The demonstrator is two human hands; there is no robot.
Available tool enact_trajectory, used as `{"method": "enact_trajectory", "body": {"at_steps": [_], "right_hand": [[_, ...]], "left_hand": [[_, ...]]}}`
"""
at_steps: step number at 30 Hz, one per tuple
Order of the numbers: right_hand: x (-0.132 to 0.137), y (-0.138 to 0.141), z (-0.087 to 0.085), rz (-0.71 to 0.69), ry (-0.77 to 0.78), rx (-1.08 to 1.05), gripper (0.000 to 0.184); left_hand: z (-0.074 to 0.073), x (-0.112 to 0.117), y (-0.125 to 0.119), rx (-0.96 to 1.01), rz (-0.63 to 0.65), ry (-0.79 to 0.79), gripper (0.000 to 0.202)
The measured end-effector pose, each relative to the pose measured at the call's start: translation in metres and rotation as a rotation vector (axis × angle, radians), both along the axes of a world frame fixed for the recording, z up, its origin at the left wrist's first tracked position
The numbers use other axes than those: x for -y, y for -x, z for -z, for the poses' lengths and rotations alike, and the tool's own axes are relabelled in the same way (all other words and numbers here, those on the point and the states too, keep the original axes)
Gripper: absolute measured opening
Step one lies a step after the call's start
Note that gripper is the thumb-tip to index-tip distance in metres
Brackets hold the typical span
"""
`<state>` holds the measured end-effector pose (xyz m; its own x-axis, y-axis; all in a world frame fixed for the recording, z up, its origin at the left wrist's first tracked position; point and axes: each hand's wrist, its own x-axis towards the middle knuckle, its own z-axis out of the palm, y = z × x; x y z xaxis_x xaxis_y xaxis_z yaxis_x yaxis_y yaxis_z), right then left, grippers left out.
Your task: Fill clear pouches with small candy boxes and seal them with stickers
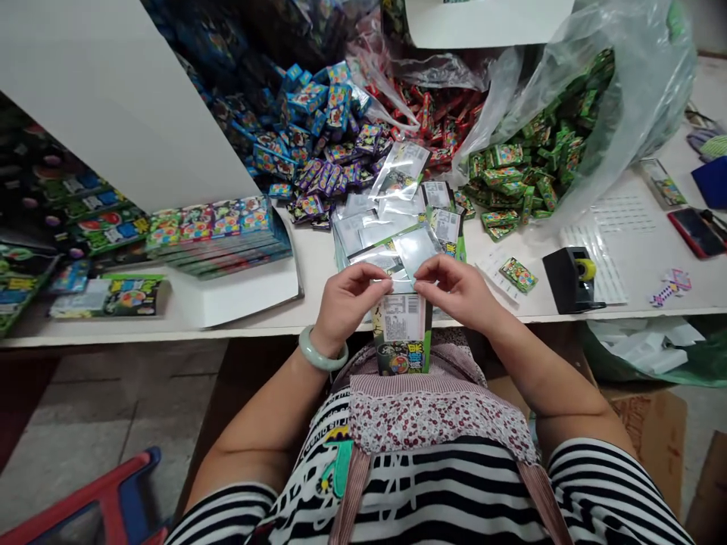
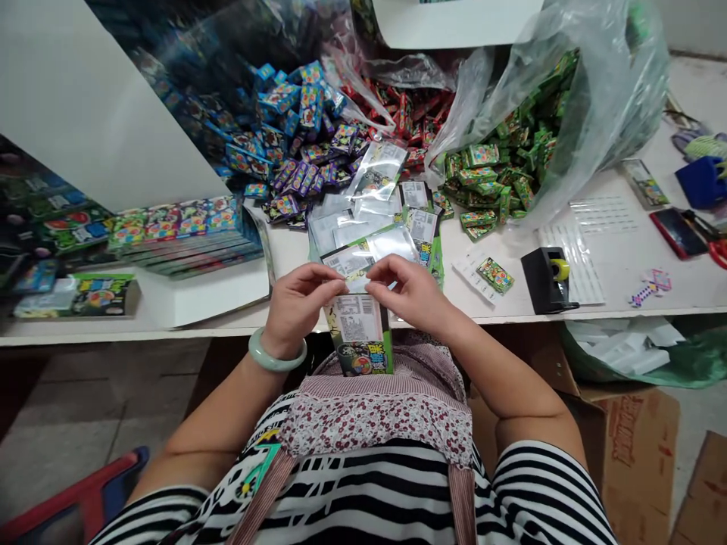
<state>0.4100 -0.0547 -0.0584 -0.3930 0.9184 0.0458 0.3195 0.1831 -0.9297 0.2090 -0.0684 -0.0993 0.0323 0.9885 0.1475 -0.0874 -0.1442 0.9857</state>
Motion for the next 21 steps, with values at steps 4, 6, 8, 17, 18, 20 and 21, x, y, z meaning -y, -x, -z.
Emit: {"method": "enact_trajectory", "body": {"at_steps": [4,6,8,17,18,20,21], "right_hand": [[-0.003,0.0,-0.007,-0.064,0.049,0.053,0.012],[0.0,-0.004,-0.007,-0.111,0.019,0.049,0.013],[0.004,-0.008,-0.003,-0.144,-0.061,0.024,0.012],[0.019,-0.014,0.025,-0.096,-0.366,0.045,0.006],[0.02,-0.014,0.028,-0.081,-0.37,0.035,0.008],[0.021,-0.011,0.035,-0.044,-0.381,0.015,0.01],[0.023,-0.009,0.038,-0.026,-0.38,0.006,0.01]], "left_hand": [[-0.002,-0.002,0.006,-0.022,0.118,-0.083,0.015],[0.0,0.0,0.012,-0.041,0.197,-0.153,0.016],[0.004,0.003,0.018,-0.057,0.249,-0.215,0.011],[0.02,0.013,0.018,-0.033,0.219,-0.11,0.023],[0.02,0.012,0.018,-0.053,0.211,-0.133,0.02],[0.019,0.012,0.017,-0.113,0.209,-0.184,0.013],[0.019,0.011,0.017,-0.14,0.207,-0.199,0.011]]}}
